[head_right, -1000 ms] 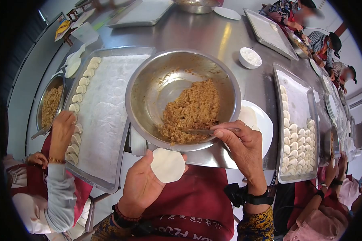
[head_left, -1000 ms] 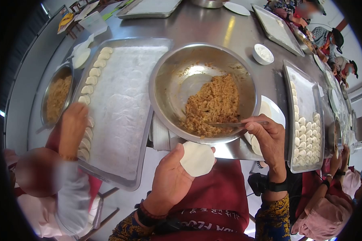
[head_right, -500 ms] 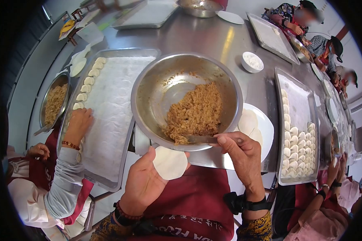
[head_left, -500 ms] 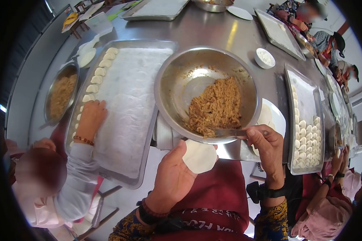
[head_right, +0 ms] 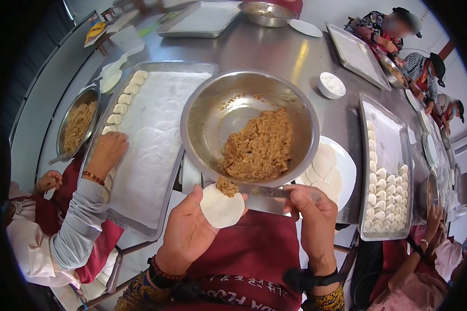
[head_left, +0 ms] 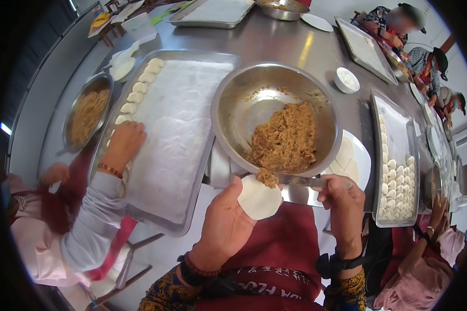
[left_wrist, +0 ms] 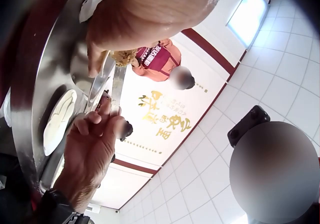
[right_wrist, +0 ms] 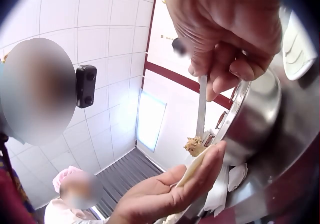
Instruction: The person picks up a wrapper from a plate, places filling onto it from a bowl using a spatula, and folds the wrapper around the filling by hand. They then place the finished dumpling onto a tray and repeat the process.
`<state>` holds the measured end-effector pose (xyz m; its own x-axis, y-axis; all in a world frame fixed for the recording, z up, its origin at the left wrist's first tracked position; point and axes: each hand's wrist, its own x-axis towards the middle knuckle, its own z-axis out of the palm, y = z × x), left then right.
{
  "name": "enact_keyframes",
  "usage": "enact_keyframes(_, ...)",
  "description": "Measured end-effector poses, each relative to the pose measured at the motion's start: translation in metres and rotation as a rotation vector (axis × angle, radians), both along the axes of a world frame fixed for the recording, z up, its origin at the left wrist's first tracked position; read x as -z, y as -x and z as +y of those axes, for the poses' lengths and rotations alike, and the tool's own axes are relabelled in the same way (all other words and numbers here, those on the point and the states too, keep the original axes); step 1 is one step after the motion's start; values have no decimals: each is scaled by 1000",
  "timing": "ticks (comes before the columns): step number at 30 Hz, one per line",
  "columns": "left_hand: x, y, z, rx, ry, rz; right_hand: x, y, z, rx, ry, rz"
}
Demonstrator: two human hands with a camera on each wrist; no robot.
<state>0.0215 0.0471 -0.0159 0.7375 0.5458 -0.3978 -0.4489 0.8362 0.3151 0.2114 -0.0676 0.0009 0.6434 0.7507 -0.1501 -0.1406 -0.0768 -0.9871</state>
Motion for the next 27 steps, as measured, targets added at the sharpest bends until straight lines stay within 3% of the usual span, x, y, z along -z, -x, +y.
enact_keyframes(5, -2, 3, -3, -51, 7, -2, -6, 26, -20, -34, 45, -131)
enact_keyframes(8, -4, 6, -4, -45, 9, -12, -1, 36, -26, -187, -101, -553)
enact_keyframes(9, -4, 6, -5, -47, 17, -14, -1, 37, -27, -187, -103, -553)
enact_keyframes(12, -4, 9, -7, -56, 10, -25, -3, 42, -30, -316, -143, -1035)
enact_keyframes(15, -6, 11, -8, -64, 11, -15, 3, 50, -35, -329, -184, -1204)
enact_keyframes(22, 2, 16, -8, -34, 33, 9, -4, 45, -45, -389, -182, -1175)
enact_keyframes(24, 5, 17, -6, -57, 33, 29, -7, 38, -49, -392, -169, -860)
enact_keyframes(25, 7, 18, -5, -57, 34, 29, -7, 35, -49, -392, -169, -859)
enact_keyframes(27, 11, 16, -2, -63, 11, -19, -8, 28, -44, -201, -212, -615)
